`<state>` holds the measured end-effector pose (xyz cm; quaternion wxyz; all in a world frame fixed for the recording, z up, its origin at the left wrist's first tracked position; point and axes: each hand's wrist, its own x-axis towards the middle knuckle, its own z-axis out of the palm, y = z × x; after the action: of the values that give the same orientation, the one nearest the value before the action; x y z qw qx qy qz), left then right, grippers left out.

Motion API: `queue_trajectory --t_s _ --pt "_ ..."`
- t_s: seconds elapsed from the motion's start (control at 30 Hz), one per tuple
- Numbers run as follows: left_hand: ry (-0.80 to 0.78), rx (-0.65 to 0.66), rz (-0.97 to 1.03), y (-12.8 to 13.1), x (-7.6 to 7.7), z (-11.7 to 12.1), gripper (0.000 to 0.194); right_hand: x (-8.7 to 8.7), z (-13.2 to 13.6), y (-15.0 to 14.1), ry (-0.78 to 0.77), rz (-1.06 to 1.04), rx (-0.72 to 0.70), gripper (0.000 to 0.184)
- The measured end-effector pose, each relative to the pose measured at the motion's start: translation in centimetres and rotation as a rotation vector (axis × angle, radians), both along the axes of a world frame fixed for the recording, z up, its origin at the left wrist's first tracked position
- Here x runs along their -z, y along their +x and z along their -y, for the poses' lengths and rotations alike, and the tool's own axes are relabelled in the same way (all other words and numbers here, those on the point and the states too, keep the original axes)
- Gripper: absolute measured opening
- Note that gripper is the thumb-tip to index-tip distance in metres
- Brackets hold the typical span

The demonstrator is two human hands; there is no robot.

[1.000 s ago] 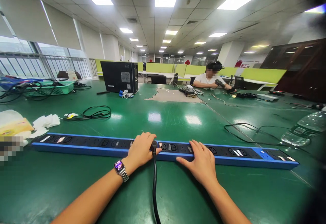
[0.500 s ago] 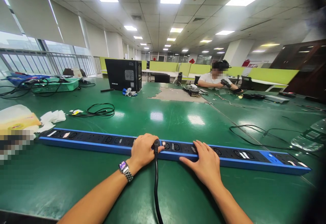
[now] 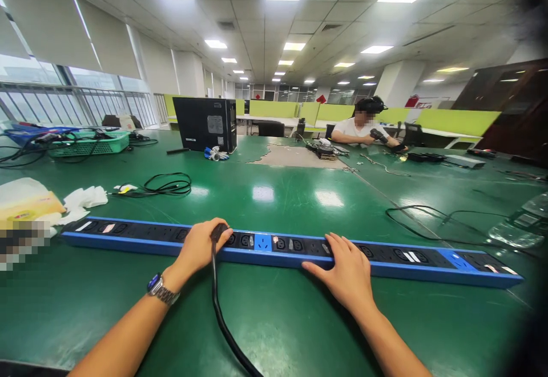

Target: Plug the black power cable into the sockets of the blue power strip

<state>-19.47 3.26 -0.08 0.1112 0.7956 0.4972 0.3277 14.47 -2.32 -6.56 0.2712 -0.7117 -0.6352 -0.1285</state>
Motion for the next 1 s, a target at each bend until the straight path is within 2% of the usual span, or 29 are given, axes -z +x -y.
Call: queue_trajectory --t_s 0.2,0.4,0.53,0.8,1.0 --pt "-0.058 0.067 0.001 0.0 -0.5 -0.4 0.031 0.1 -0.1 0.0 0.008 -0.004 -0.01 0.083" --pt "-0.063 0.004 0.036 -1.7 -0.5 -0.7 0.036 -0.2 0.1 0.0 -0.005 0.006 -0.007 0.086" --pt "-0.096 0.079 0.049 -2.2 -0.8 -0.7 0.037 -0.3 0.1 -0.1 -0.003 0.004 -0.003 0.087" --pt "-0.155 0.118 -0.023 -3.1 -1.6 -1.0 0.036 -0.3 0.1 0.0 -0.022 0.01 -0.001 0.086" --pt "-0.142 0.17 -0.096 -3.7 -1.2 -1.3 0.033 -0.1 0.1 0.1 -0.002 0.01 -0.011 0.088"
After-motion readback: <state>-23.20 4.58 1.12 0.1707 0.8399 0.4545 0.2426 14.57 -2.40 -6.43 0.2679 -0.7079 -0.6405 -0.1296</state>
